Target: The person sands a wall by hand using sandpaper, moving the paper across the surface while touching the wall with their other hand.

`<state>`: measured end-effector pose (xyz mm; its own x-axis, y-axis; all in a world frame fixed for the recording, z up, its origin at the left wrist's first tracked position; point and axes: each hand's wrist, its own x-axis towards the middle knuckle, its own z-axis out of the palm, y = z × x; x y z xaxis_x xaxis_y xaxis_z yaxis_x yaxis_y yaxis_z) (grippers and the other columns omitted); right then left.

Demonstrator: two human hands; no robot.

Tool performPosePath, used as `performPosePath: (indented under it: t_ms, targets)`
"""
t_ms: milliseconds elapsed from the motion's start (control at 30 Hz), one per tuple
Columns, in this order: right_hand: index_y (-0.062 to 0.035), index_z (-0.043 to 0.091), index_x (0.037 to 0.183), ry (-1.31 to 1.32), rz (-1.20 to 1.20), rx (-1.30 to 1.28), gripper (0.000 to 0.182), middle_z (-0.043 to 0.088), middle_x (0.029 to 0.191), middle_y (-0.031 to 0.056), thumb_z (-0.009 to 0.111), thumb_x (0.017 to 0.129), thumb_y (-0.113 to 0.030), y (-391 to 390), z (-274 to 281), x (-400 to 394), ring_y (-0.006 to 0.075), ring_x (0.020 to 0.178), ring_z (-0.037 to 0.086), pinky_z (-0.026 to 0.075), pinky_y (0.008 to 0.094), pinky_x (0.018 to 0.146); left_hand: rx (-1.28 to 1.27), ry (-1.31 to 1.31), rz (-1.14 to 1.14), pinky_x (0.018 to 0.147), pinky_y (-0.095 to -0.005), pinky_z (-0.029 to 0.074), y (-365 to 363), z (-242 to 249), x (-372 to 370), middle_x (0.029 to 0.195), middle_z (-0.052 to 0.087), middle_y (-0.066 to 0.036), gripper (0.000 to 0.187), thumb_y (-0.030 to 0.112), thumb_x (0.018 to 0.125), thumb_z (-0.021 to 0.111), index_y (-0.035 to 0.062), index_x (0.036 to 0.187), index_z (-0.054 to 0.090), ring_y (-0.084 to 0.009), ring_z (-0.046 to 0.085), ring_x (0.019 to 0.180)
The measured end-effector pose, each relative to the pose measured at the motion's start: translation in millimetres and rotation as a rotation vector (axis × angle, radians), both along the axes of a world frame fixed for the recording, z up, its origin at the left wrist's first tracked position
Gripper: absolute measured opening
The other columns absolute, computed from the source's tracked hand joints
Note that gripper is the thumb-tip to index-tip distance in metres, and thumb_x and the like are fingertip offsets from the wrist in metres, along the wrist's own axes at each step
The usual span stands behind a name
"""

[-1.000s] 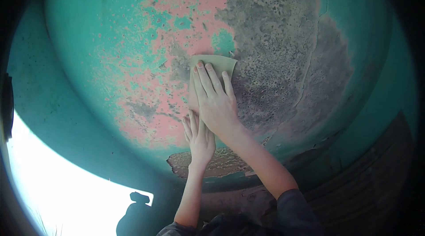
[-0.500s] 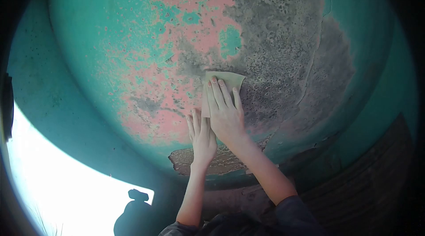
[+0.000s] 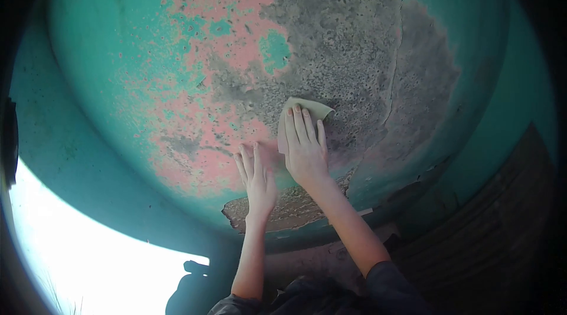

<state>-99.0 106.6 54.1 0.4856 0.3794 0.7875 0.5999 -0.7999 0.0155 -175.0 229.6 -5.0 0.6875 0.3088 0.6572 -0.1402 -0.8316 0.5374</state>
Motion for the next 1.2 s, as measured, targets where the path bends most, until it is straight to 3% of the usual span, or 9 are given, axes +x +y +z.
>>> performPosePath:
  t_ms: [133, 233, 333, 500, 700, 900, 1000, 1100, 1200]
  targets:
    - [-0.0006, 0.030, 0.152, 0.001, 0.001, 0.122, 0.072, 0.031, 0.157, 0.0213, 0.055, 0.086, -0.012, -12, 35, 8, 0.0367, 0.145, 0.030, 0.024, 0.0544, 0.116, 0.037, 0.023, 0.044, 0.119, -0.0556, 0.012, -5, 0, 2, 0.163, 0.009, -0.025, 0.065, 0.010, 0.095, 0.048, 0.0106, 0.156, 0.026, -0.0510, 0.004, 0.148]
    - [-0.0007, 0.029, 0.153, 0.147, 0.004, 0.169, 0.072, 0.030, 0.156, 0.0244, 0.055, 0.087, -0.012, -8, -58, 6, 0.0401, 0.145, 0.028, 0.023, 0.0558, 0.116, 0.054, 0.044, 0.058, 0.119, -0.0561, 0.011, -4, -1, 4, 0.162, 0.008, -0.026, 0.063, 0.012, 0.097, 0.047, 0.0105, 0.157, 0.025, -0.0518, 0.003, 0.148]
    - [-0.0006, 0.028, 0.153, 0.216, -0.050, 0.114, 0.070, 0.029, 0.155, 0.0265, 0.054, 0.089, -0.014, -21, -82, 7, 0.0421, 0.146, 0.027, 0.023, 0.0569, 0.116, 0.052, 0.030, 0.033, 0.119, -0.0567, 0.011, -5, -2, 4, 0.162, 0.007, -0.027, 0.063, 0.013, 0.098, 0.047, 0.0099, 0.157, 0.023, -0.0530, 0.000, 0.147]
    - [-0.0009, 0.030, 0.152, 0.064, -0.036, 0.352, 0.065, 0.030, 0.153, 0.0299, 0.051, 0.092, -0.015, -38, -18, 29, 0.0444, 0.143, 0.030, 0.025, 0.0589, 0.114, 0.065, 0.042, 0.043, 0.118, -0.0575, 0.011, -6, -5, 9, 0.162, 0.005, -0.027, 0.064, 0.012, 0.098, 0.047, 0.0093, 0.157, 0.021, -0.0537, -0.001, 0.147]
    - [-0.0004, 0.029, 0.152, 0.242, -0.025, 0.166, 0.064, 0.029, 0.153, 0.0310, 0.051, 0.095, -0.017, -17, -147, 12, 0.0463, 0.143, 0.029, 0.025, 0.0588, 0.114, 0.083, 0.052, 0.064, 0.118, -0.0581, 0.011, -11, -4, 9, 0.162, 0.003, -0.029, 0.066, 0.011, 0.098, 0.046, 0.0096, 0.158, 0.019, -0.0539, -0.001, 0.147]
    - [0.0008, 0.028, 0.152, 0.087, -0.050, 0.434, 0.068, 0.025, 0.155, 0.0309, 0.054, 0.092, -0.017, -37, -42, 37, 0.0466, 0.144, 0.026, 0.024, 0.0588, 0.115, 0.099, 0.060, 0.079, 0.118, -0.0596, 0.011, -13, -5, 12, 0.162, 0.003, -0.029, 0.068, 0.012, 0.097, 0.047, 0.0093, 0.158, 0.017, -0.0546, 0.000, 0.146]
    - [0.0011, 0.028, 0.152, 0.193, -0.015, 0.423, 0.068, 0.025, 0.155, 0.0311, 0.055, 0.092, -0.015, -17, -117, 22, 0.0465, 0.144, 0.026, 0.023, 0.0585, 0.115, 0.090, 0.023, 0.062, 0.117, -0.0611, 0.011, -15, -7, 14, 0.161, 0.004, -0.029, 0.069, 0.012, 0.097, 0.048, 0.0092, 0.158, 0.017, -0.0554, 0.001, 0.146]
    - [0.0013, 0.027, 0.152, 0.314, 0.004, 0.335, 0.069, 0.024, 0.155, 0.0308, 0.055, 0.092, -0.014, -30, -150, 19, 0.0470, 0.145, 0.024, 0.023, 0.0588, 0.115, 0.086, 0.037, 0.052, 0.117, -0.0615, 0.010, -19, -9, 13, 0.161, 0.001, -0.030, 0.070, 0.014, 0.097, 0.049, 0.0095, 0.158, 0.017, -0.0564, 0.000, 0.146]
    - [0.0017, 0.026, 0.153, 0.117, -0.056, 0.423, 0.068, 0.024, 0.156, 0.0304, 0.054, 0.094, -0.017, -64, -68, 51, 0.0482, 0.145, 0.023, 0.022, 0.0589, 0.116, 0.075, 0.064, 0.053, 0.117, -0.0618, 0.009, -29, -10, 15, 0.160, -0.003, -0.033, 0.070, 0.017, 0.097, 0.051, 0.0091, 0.158, 0.017, -0.0573, -0.002, 0.145]
